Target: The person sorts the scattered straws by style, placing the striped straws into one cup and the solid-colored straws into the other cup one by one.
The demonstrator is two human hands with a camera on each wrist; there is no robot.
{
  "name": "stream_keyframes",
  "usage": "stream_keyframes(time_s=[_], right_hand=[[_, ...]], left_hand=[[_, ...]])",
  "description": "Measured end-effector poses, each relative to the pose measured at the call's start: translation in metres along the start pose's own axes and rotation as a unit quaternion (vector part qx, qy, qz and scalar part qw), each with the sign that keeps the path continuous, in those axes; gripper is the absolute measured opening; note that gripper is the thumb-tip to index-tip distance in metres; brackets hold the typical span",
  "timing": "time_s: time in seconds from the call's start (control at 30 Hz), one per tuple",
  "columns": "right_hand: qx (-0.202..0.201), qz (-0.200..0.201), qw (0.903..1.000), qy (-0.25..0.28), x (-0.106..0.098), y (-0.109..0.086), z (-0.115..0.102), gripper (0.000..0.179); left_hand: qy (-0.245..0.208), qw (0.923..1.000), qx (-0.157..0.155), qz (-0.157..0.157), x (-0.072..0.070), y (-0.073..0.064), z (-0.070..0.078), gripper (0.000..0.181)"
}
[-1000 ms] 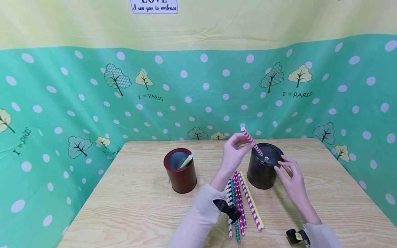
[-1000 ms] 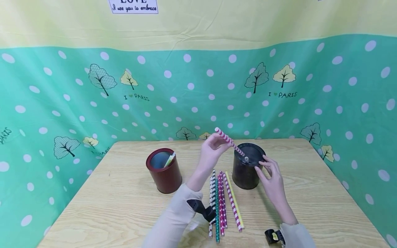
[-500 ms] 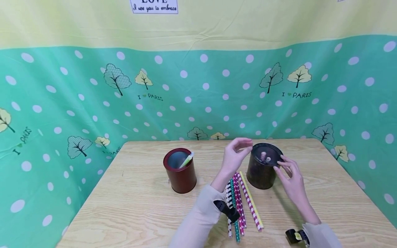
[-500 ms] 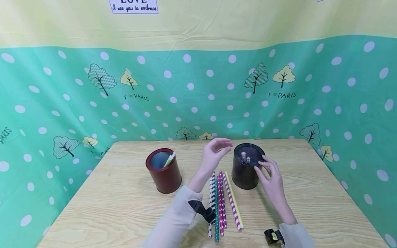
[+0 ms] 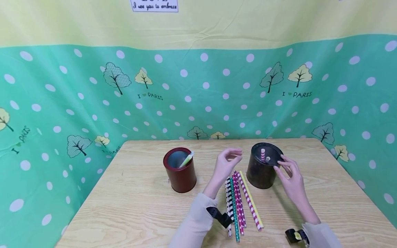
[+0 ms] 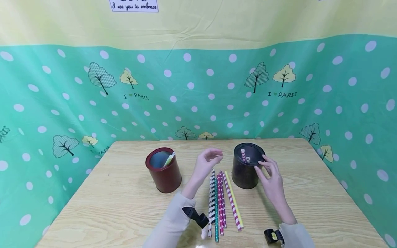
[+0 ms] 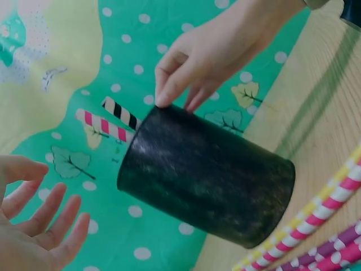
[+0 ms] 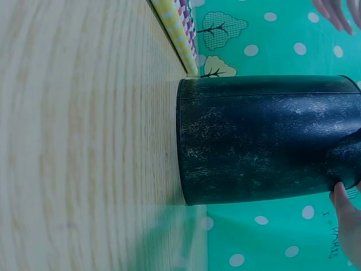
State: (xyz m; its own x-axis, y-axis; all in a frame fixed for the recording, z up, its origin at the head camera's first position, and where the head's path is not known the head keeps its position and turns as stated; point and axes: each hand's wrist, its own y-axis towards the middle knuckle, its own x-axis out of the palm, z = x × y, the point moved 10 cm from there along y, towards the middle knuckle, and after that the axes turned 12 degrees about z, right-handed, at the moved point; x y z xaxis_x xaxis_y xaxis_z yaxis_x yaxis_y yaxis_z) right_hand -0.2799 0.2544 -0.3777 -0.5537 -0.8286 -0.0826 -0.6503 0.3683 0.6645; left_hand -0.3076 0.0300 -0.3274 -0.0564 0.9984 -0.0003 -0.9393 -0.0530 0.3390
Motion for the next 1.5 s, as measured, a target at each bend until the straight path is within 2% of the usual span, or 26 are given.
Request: stream_keyframes(time_s=[0.1,0.3,0.4,0.5,0.53,0.63,0.7,0.77,0.9,0.93,1.0,1.23,1.5], right_hand=[[0.000,-0.001,1.0000,-0.002,0.000,0.000,-0.001,0.020],[-0.002,0.000,0.9999,0.010,0.000,-0.001,0.002,0.020],[-0.015,0.003,0.9973,0.072,0.000,-0.002,0.014,0.021],[-0.019,0.004,0.9960,0.088,0.000,-0.002,0.014,0.020],[-0.022,0.004,0.9939,0.108,0.000,-0.002,0.019,0.021],[-0.017,0.005,0.9974,0.070,-0.001,-0.002,0.013,0.020],[-0.018,0.006,0.9979,0.062,-0.001,-0.002,0.013,0.020],[-0.018,0.005,0.9970,0.074,-0.001,-0.002,0.018,0.021],[-0.019,0.009,0.9978,0.063,-0.001,-0.001,0.014,0.020],[-0.020,0.009,0.9963,0.083,-0.001,-0.001,0.015,0.020],[-0.016,0.011,0.9990,0.041,-0.001,-0.001,0.005,0.019],[0.002,0.005,1.0000,-0.004,-0.001,0.001,0.002,0.020],[0.005,0.005,1.0000,-0.004,-0.001,0.001,0.003,0.022]], left_hand=[[0.024,0.9997,-0.011,0.001,-0.004,-0.002,-0.011,0.021],[0.062,0.9973,-0.039,-0.001,-0.011,-0.001,-0.052,0.021],[0.092,0.9941,-0.059,-0.005,-0.014,-0.001,-0.068,0.021],[0.116,0.9908,-0.068,-0.009,-0.019,-0.003,-0.078,0.020],[0.122,0.9900,-0.070,-0.009,-0.020,-0.003,-0.081,0.020],[0.134,0.9882,-0.074,-0.010,-0.023,-0.005,-0.087,0.020],[0.141,0.9871,-0.076,-0.010,-0.026,-0.006,-0.090,0.020],[0.148,0.9859,-0.079,-0.009,-0.028,-0.008,-0.093,0.019],[0.159,0.9836,-0.084,-0.008,-0.031,-0.010,-0.096,0.018],[0.162,0.9831,-0.085,-0.009,-0.031,-0.011,-0.097,0.019],[0.166,0.9821,-0.088,-0.012,-0.032,-0.012,-0.099,0.020],[0.187,0.9760,-0.108,-0.027,-0.034,-0.018,-0.111,0.023],[0.213,0.9709,-0.096,-0.052,-0.033,-0.022,-0.120,0.022]])
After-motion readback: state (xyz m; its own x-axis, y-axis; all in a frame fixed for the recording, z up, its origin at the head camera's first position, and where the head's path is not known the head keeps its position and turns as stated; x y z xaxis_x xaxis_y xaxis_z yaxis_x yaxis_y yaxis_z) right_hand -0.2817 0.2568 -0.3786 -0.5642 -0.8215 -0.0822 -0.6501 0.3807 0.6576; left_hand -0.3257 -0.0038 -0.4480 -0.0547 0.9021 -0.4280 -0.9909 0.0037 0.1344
